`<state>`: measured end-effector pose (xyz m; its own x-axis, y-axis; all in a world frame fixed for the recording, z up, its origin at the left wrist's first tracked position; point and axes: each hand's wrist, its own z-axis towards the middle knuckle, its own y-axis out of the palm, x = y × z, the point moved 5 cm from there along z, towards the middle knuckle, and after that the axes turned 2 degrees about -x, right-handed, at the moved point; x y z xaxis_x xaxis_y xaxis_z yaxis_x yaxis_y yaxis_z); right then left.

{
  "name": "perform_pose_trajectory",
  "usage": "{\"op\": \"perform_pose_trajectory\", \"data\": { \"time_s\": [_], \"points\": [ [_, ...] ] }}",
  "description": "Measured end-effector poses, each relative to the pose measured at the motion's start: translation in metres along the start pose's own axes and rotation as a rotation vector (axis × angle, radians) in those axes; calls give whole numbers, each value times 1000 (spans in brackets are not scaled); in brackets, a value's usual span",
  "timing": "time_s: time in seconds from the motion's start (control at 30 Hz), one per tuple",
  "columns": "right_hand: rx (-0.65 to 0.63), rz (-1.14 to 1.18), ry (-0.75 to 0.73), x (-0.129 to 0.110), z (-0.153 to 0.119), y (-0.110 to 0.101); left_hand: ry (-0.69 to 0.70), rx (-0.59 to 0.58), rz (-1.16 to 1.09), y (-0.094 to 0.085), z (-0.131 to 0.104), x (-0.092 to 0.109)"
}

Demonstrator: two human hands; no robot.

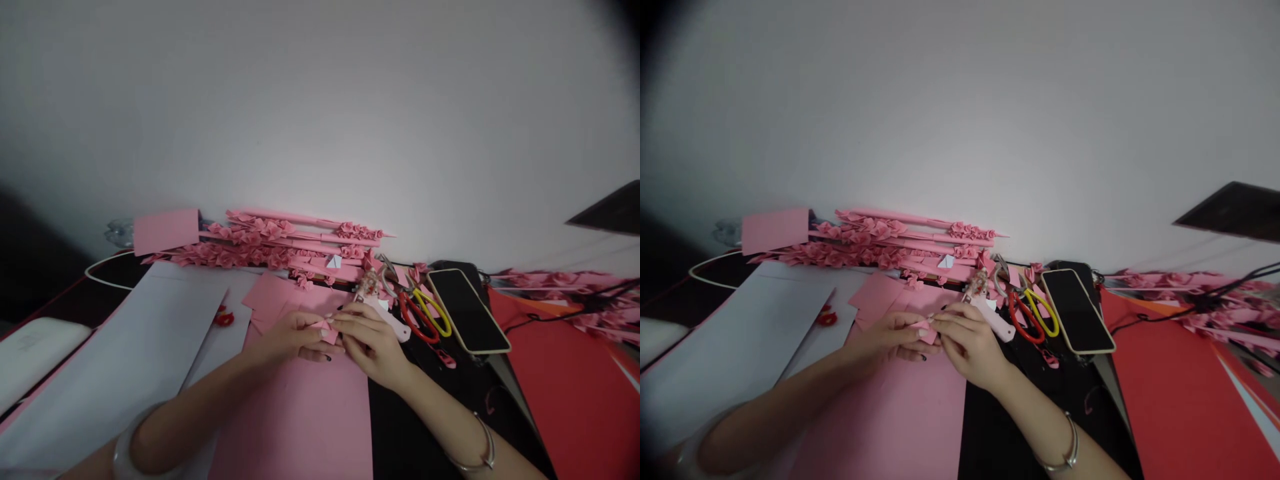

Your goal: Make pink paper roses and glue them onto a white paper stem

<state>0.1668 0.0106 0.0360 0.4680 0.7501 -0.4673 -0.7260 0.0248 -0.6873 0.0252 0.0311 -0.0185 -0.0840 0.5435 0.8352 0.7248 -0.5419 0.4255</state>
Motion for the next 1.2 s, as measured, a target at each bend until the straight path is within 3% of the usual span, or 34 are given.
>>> {"op": "perform_pose_trajectory", "data": {
  "time_s": [0.53,0.7,0.9,1.2],
  "points": [
    [-59,69,-28,-8,3,-4,14,-3,83,2,-4,9],
    [-25,77,-4,-8,3,-5,9,-44,53,0,-2,5],
    [10,54,-25,-7,0,-3,22,-3,-8,-1,-1,2],
    [0,75,-10,-9,-2,-4,4,55,83,0,-3,7]
  ]
}}
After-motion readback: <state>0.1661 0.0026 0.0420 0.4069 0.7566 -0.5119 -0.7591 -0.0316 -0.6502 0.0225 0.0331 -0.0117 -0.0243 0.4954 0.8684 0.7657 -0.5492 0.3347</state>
